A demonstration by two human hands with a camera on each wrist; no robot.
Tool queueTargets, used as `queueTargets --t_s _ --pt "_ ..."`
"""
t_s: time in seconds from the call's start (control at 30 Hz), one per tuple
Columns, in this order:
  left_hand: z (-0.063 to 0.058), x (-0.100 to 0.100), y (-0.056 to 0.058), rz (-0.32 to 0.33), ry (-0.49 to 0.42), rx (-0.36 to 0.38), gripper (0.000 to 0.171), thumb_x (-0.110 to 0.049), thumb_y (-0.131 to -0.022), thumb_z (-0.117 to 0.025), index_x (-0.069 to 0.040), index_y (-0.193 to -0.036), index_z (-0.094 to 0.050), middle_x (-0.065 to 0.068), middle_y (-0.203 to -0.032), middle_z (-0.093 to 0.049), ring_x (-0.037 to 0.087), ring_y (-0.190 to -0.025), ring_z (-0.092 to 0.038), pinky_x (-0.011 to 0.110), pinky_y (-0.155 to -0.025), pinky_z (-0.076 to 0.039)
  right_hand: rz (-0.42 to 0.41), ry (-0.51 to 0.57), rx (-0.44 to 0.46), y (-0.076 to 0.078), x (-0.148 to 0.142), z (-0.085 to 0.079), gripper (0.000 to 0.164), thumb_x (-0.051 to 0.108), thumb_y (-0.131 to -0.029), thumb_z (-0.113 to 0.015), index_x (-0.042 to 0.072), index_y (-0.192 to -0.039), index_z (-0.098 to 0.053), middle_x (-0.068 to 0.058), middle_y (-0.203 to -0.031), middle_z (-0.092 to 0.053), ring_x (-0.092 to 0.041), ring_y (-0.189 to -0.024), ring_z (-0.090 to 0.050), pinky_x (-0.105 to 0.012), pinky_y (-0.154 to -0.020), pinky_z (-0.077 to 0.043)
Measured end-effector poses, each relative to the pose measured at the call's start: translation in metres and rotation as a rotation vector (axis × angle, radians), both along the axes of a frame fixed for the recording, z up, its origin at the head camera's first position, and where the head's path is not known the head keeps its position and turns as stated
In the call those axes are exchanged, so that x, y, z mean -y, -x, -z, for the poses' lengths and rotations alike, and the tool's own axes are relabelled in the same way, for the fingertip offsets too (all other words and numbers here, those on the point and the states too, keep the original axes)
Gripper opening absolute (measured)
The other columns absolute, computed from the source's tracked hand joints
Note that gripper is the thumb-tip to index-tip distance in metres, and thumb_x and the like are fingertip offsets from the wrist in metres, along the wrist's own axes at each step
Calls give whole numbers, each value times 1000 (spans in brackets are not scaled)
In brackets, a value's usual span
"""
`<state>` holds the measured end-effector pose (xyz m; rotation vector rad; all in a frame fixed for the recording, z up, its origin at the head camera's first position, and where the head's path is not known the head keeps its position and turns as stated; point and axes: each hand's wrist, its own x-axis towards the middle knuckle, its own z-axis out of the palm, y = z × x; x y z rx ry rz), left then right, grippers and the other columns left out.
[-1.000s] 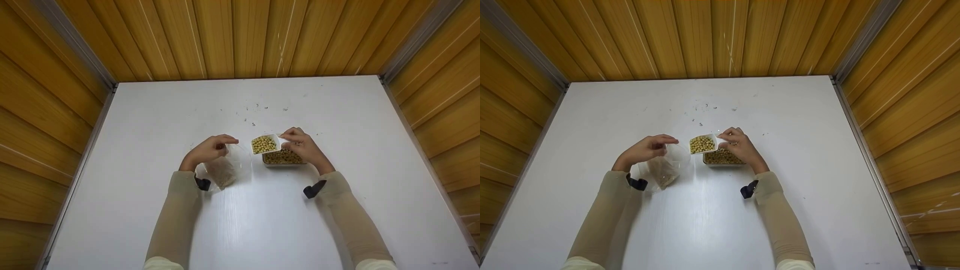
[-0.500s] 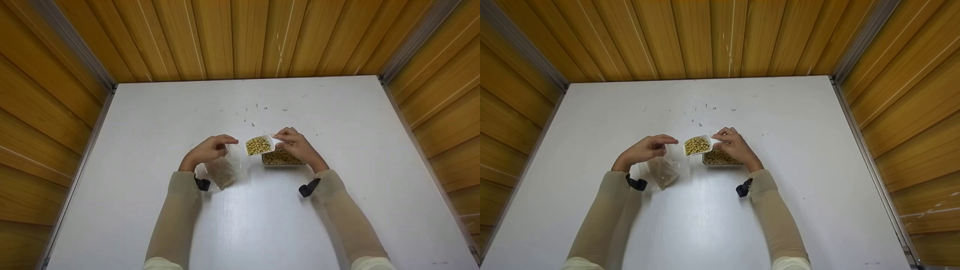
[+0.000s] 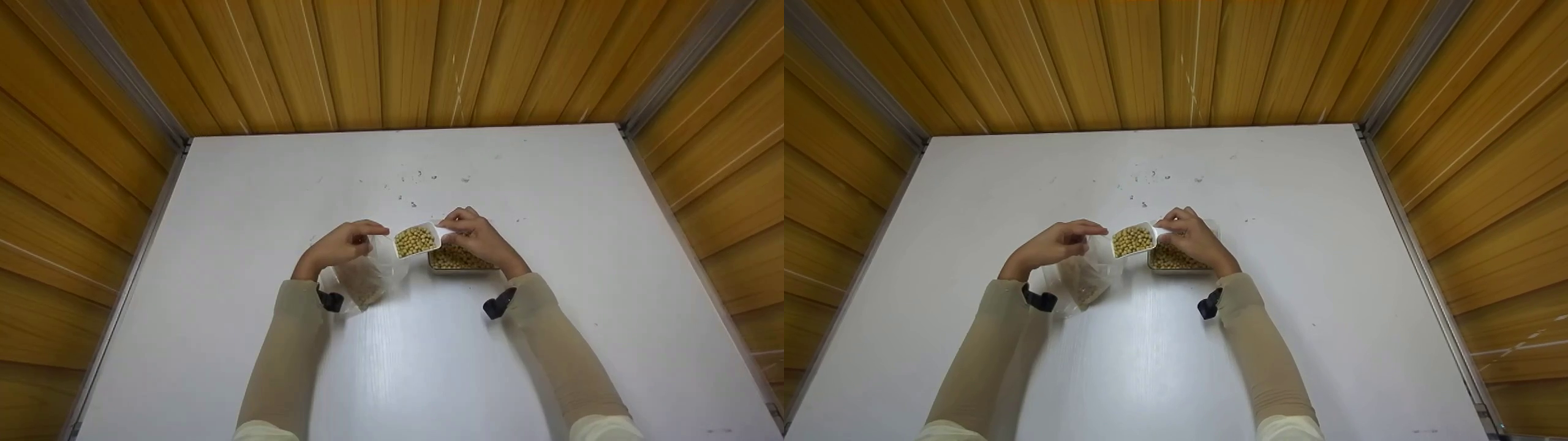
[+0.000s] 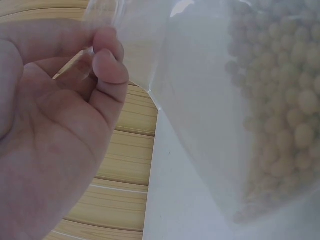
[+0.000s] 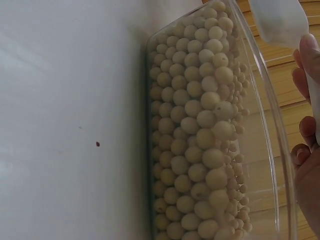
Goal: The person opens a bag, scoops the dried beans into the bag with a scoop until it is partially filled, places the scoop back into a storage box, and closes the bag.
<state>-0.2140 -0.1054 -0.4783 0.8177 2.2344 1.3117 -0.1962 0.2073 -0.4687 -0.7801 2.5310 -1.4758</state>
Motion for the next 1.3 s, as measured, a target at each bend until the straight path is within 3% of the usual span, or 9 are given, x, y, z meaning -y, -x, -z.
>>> queueTargets --t_s 0.23,0.73,1.03,1.3 --pt "6 0 4 -4 -7 -7 42 0 -92 -49 -7 -133 -58 12 -140 -51 18 -80 -43 31 -76 -38 15 -7 -43 19 -8 35 28 12 -88 -67 1 -113 -71 -16 -107 -61 -15 -95 -42 -30 -82 -36" --pt "3 -2 7 14 -8 -36 42 2 -91 -48 0 -132 -56 14 -138 -53 16 -75 -43 29 -72 -39 -17 -27 -142 23 -6 34 29 23 -87 -68 5 -110 -73 -9 -102 -62 -11 -88 -41 -29 -76 -35" --pt "3 -4 8 14 1 -26 42 2 -91 -49 -1 -132 -56 13 -139 -52 12 -70 -41 25 -69 -38 -1 -55 -77 22 -5 30 28 17 -85 -68 5 -111 -72 -12 -105 -62 -17 -89 -40 -28 -77 -34" --pt "4 -5 7 12 -10 -37 41 3 -90 -49 1 -130 -58 13 -136 -54 14 -72 -42 26 -70 -38 10 -49 -73 22 -4 30 28 12 -84 -70 2 -110 -72 -15 -105 -62 -18 -90 -40 -31 -78 -34"
